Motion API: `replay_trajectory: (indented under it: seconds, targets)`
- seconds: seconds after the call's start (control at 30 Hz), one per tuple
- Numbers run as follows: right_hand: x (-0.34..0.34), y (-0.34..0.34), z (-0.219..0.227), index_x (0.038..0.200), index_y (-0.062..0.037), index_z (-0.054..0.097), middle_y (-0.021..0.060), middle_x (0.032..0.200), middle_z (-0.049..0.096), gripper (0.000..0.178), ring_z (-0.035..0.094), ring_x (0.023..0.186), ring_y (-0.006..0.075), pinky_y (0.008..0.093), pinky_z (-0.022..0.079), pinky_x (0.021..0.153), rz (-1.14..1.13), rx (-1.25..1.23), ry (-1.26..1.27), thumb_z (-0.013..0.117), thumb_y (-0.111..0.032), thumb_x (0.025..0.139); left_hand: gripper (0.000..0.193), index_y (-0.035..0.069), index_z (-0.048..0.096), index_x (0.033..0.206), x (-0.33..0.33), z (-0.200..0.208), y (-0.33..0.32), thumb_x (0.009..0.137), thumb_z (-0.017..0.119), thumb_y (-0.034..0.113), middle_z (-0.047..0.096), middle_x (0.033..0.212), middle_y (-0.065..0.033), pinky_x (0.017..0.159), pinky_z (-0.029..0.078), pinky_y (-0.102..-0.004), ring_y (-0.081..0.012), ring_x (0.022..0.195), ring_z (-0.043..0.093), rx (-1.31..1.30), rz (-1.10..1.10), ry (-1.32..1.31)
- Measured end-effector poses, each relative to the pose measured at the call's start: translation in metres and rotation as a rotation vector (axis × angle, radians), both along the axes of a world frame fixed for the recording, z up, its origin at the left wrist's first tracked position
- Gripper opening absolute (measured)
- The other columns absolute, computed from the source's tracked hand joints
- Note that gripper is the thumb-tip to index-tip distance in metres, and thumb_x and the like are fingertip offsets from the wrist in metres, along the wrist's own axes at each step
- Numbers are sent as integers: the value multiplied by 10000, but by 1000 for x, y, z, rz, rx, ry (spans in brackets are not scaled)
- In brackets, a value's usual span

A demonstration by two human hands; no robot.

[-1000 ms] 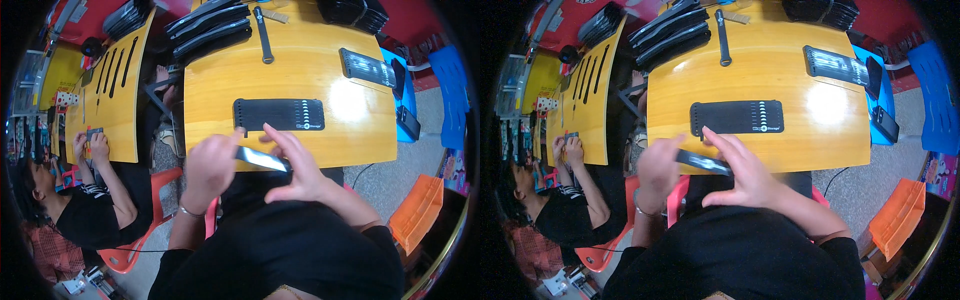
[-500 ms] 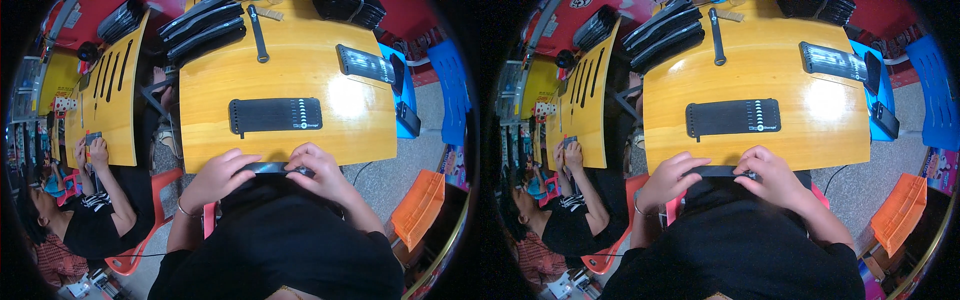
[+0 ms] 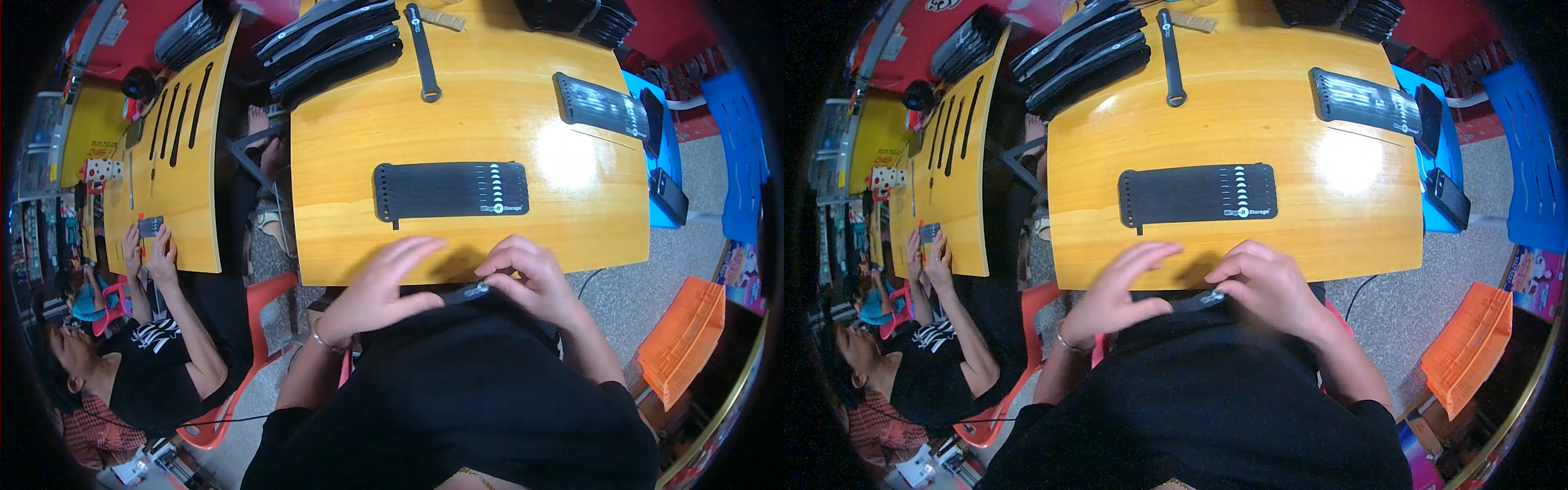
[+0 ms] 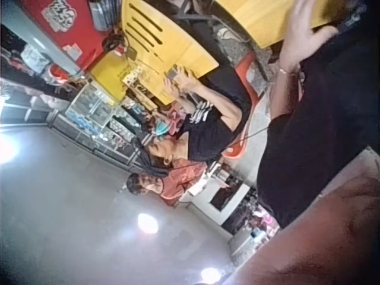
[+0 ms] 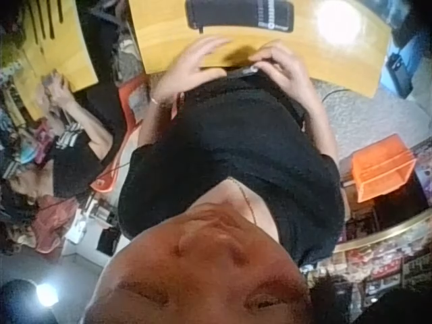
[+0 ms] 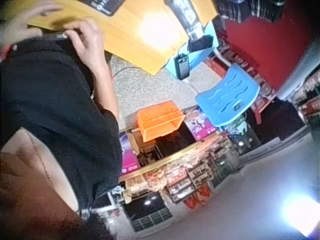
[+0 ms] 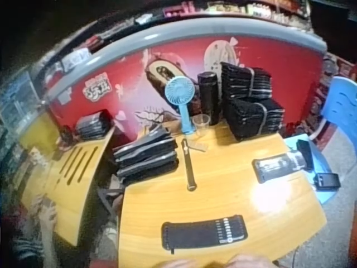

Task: Assembling and inspecting black textile straps at a manufacturing workstation.

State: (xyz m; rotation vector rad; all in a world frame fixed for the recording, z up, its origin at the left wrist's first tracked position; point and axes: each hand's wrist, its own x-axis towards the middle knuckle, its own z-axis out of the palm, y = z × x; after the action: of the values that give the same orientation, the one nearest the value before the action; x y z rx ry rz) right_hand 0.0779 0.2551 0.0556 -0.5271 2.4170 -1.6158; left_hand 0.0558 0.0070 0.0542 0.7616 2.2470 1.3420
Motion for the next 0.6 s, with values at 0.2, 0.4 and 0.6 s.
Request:
replay_trajectory:
  seconds: [0.2,0.4,0.6]
  targets:
    - [-2,-2,4,908,-53,677,78,866,637,198,637,792,196,283,530,664,-69,-74,85,741,-57,720,271,9,600,1010,1,-7,13,860,623,232,629,871,-139,729,466,-356,-241,857,622,-19,-242,-224]
    - [-1,9,-9,931,-13,664,95,872,626,211,627,761,159,240,515,648,-265,-112,68,730,-23,731,181,9,615,957,-7,-1,-22,835,638,141,630,827,-138,656,476,-312,-234,773,633,-67,-8,-277]
    - [-1,13,-21,992,-6,639,81,874,629,238,618,751,131,235,508,649,-319,-54,14,708,-22,765,158,-11,634,991,-8,-11,-40,854,556,-19,551,794,-67,622,464,-244,-130,705,568,25,185,-219]
